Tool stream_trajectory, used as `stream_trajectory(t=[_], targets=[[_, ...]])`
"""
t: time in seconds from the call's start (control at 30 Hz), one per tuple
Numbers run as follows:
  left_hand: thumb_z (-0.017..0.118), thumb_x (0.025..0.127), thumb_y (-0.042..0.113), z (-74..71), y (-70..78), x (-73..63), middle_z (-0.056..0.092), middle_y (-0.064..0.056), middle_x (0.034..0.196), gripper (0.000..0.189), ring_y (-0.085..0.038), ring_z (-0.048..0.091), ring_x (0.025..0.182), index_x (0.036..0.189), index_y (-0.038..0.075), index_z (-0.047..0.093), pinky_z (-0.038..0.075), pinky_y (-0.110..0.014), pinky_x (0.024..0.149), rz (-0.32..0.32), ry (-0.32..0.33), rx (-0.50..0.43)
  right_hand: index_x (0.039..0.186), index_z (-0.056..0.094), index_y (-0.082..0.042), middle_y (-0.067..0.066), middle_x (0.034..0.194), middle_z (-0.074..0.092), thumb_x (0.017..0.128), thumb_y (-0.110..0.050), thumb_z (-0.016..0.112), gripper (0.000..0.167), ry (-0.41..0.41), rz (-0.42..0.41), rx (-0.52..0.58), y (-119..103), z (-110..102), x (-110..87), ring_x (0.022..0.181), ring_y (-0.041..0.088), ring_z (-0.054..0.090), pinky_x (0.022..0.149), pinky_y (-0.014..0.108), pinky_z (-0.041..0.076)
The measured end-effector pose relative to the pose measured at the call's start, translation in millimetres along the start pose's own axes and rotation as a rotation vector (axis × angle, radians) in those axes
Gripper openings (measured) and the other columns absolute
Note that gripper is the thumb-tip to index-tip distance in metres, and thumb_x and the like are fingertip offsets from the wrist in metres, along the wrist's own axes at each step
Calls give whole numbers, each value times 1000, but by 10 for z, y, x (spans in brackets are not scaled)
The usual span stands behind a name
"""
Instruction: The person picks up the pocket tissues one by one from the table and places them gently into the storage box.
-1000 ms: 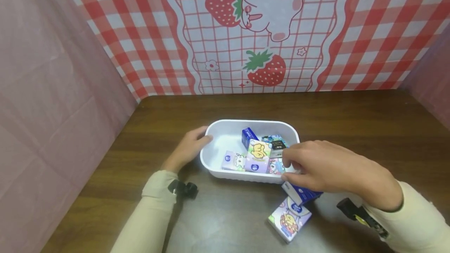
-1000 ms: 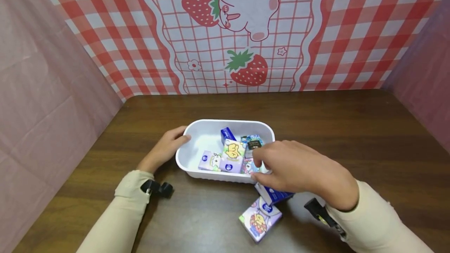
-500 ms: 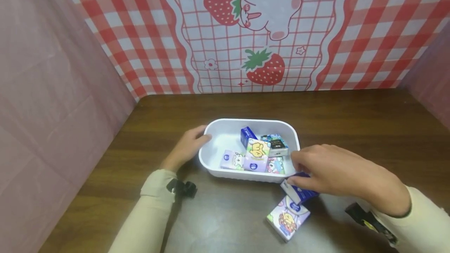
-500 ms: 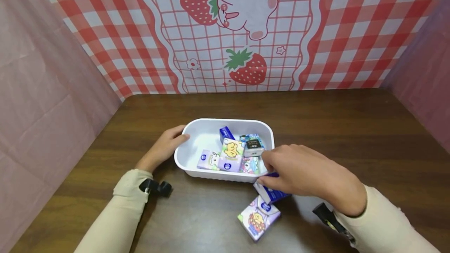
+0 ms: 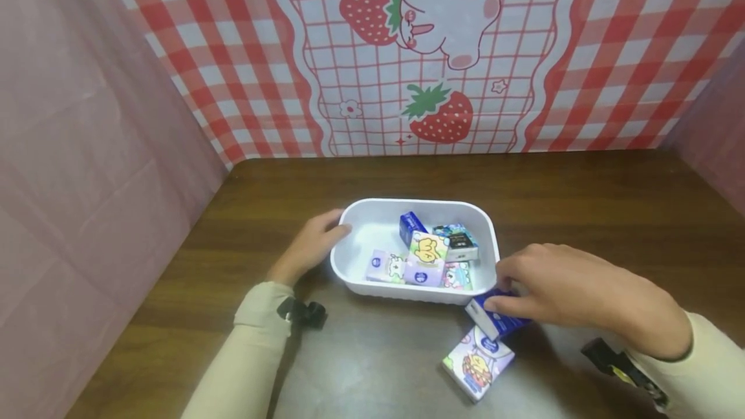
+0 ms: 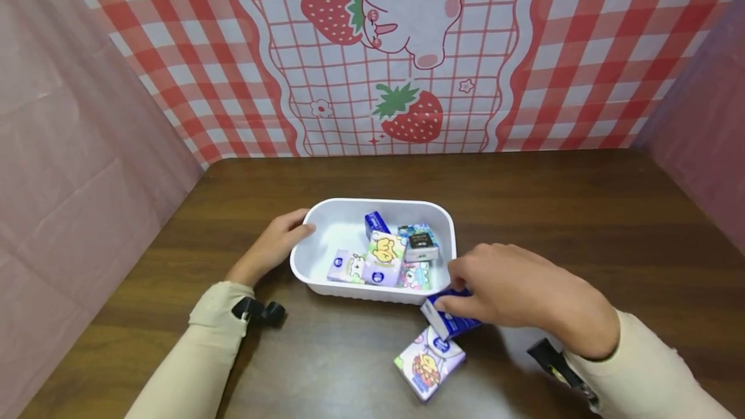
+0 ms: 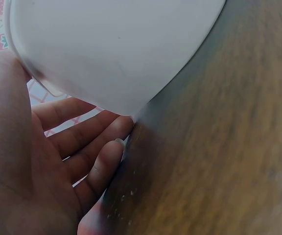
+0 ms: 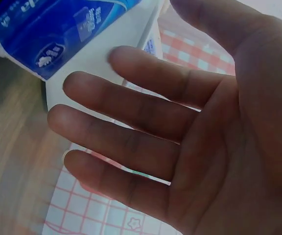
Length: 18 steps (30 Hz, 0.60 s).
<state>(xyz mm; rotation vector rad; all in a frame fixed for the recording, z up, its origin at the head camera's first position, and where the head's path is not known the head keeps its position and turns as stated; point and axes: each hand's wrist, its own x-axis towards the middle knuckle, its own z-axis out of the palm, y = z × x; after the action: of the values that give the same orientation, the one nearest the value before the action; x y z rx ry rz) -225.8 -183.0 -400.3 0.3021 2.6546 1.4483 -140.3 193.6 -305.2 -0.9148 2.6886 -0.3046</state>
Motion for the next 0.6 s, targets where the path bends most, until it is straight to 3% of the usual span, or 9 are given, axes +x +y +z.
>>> stream_trajectory(t=[0.2,0.4,0.6], targets=[[57,100,32,-2,0,-6,60,-7,137,47,-25,55,125,143,13,56,43,-50,107,-2,2,-2,92,73,-30,-18,66,54,86,-68,63,39,-27,-2,22,45,4,3,59,1,48,51,24,42],[58,100,31,-2,-6,-10,60,-8,138,47,-26,55,126,143,12,56,42,-50,107,2,6,-1,87,68,-30,-15,64,53,86,-68,63,39,-87,1,77,71,30,18,57,2,48,48,24,42],[57,100,34,-1,0,-9,60,-6,138,47,-24,55,126,143,15,55,42,-50,107,-1,2,-6,94,69,-27,-15,68,56,88,-63,66,37,-128,-36,139,85,47,14,59,2,51,48,23,43]])
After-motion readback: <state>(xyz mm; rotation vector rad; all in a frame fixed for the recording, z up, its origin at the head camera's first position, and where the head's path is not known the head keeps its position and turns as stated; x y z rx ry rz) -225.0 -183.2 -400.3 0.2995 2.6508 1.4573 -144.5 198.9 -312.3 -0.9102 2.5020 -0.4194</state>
